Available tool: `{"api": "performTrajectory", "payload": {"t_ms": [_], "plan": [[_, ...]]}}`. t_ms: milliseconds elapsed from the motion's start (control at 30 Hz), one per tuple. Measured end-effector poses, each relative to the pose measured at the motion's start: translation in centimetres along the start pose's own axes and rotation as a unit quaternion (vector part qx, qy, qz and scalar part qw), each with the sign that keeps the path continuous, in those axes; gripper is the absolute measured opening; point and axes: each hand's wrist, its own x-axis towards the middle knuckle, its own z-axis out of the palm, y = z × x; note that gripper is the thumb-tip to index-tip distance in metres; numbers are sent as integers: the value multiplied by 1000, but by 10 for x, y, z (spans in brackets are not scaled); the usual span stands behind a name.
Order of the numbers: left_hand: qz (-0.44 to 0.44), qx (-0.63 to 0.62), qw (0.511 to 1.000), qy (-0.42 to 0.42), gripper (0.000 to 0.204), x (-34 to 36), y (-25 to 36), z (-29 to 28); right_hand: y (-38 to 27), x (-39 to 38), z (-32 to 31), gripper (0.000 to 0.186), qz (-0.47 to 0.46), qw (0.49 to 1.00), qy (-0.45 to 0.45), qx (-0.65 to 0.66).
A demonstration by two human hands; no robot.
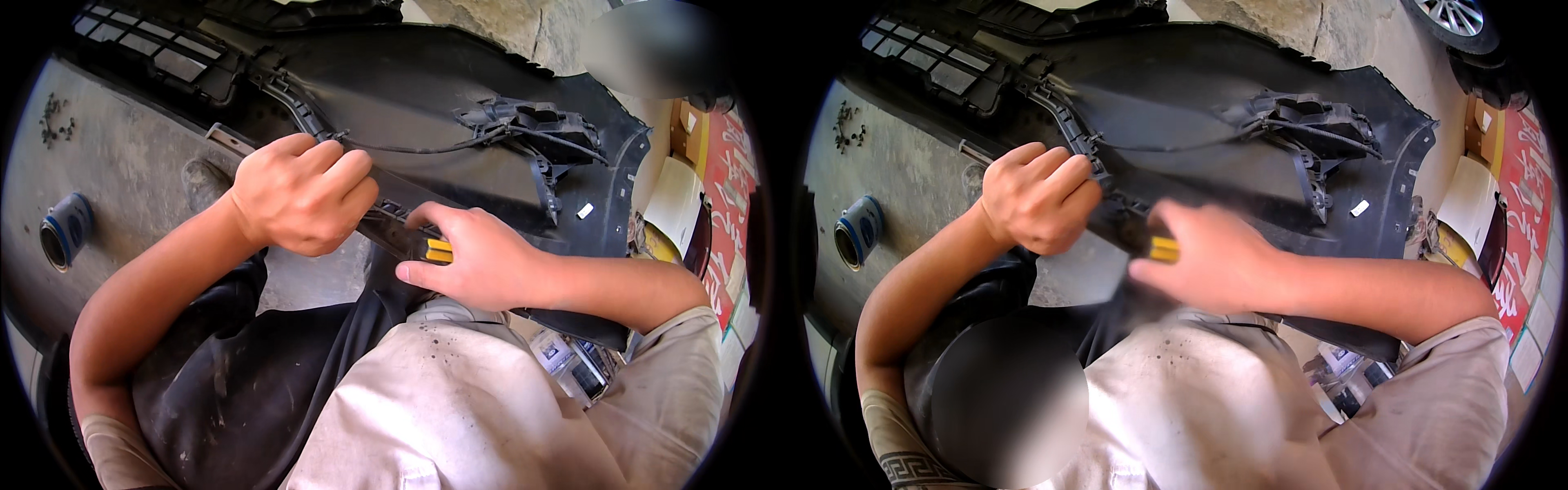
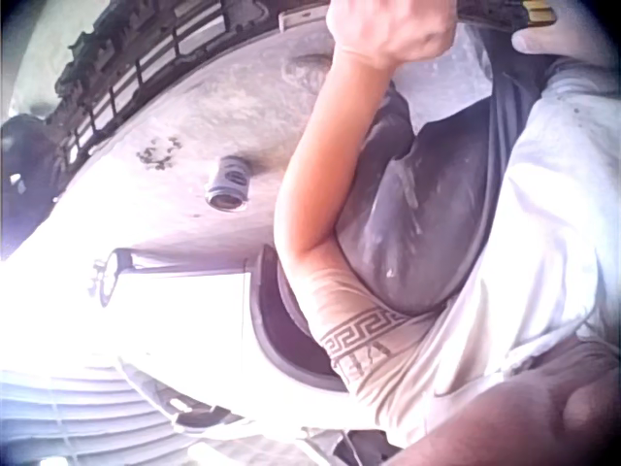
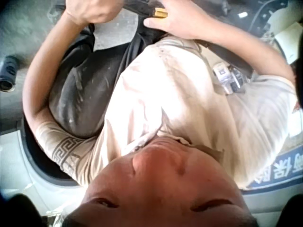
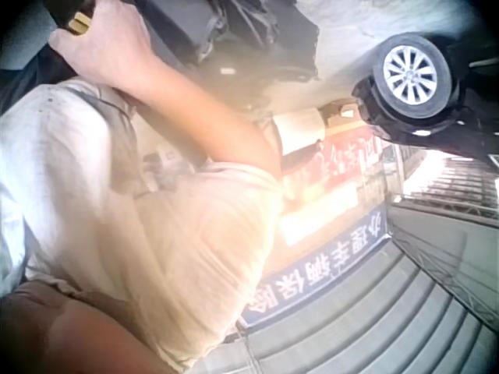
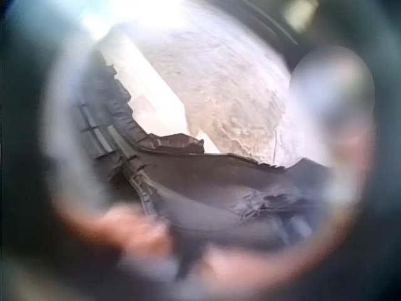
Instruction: The person uses a screwdriver to pry and remove plastic clips from a detached car bumper. They then walk to a workbench to retrieve a replacement clip from a container and return to the bumper to install it.
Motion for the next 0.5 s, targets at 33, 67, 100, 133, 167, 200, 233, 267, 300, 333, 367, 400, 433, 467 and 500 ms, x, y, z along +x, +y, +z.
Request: {"api": "performTrajectory", "payload": {"t_ms": [33, 67, 100, 133, 167, 200, 233, 267, 300, 333, 367, 400, 433, 467, 500], "plan": [[1, -2, 1000, 0, 17, 2, 0, 1, -1, 3, -2, 49, 4, 1000, -19, -9], [-1, -5, 1000, -1, 17, 3, -1, 0, -11, 6, -8, 49, 8, 999, -41, -16], [-4, -9, 1000, -2, 17, 4, -2, -1, -16, 11, -11, 48, 12, 998, -64, -25], [-6, -6, 1000, -5, 17, 5, -2, -1, -16, 16, -11, 46, -16, 996, -63, -67], [-11, -2, 1000, -9, 17, 3, 0, -2, -14, 22, -9, 44, -46, 991, -63, -110], [-17, 2, 1000, -12, 17, 1, 1, -2, -12, 27, -7, 43, -77, 983, -63, -153], [-23, -4, 1000, -18, 17, 0, 2, -3, -12, 30, -7, 42, -87, 980, -65, -168], [-31, -12, 999, -26, 16, 0, 2, -4, -11, 32, -5, 41, -98, 976, -70, -181], [-39, -20, 998, -34, 16, 0, 2, -5, -11, 35, -4, 40, -109, 972, -75, -195], [-83, -59, 994, -43, 15, 1, 5, -6, -11, 36, -4, 40, -103, 970, -91, -203], [-126, -97, 986, -52, 14, 4, 9, -7, -12, 35, -6, 40, -98, 967, -107, -209], [-170, -137, 974, -61, 15, 7, 13, -9, -12, 35, -7, 40, -92, 965, -124, -214], [-219, -199, 951, -92, 10, 10, 14, -15, -13, 36, -8, 39, -84, 969, -134, -191], [-260, -263, 921, -123, 7, 19, 12, -25, -13, 34, -9, 39, -71, 974, -139, -164], [-301, -322, 885, -150, 4, 24, 9, -33, -12, 33, -9, 39, -59, 977, -145, -141]]}}
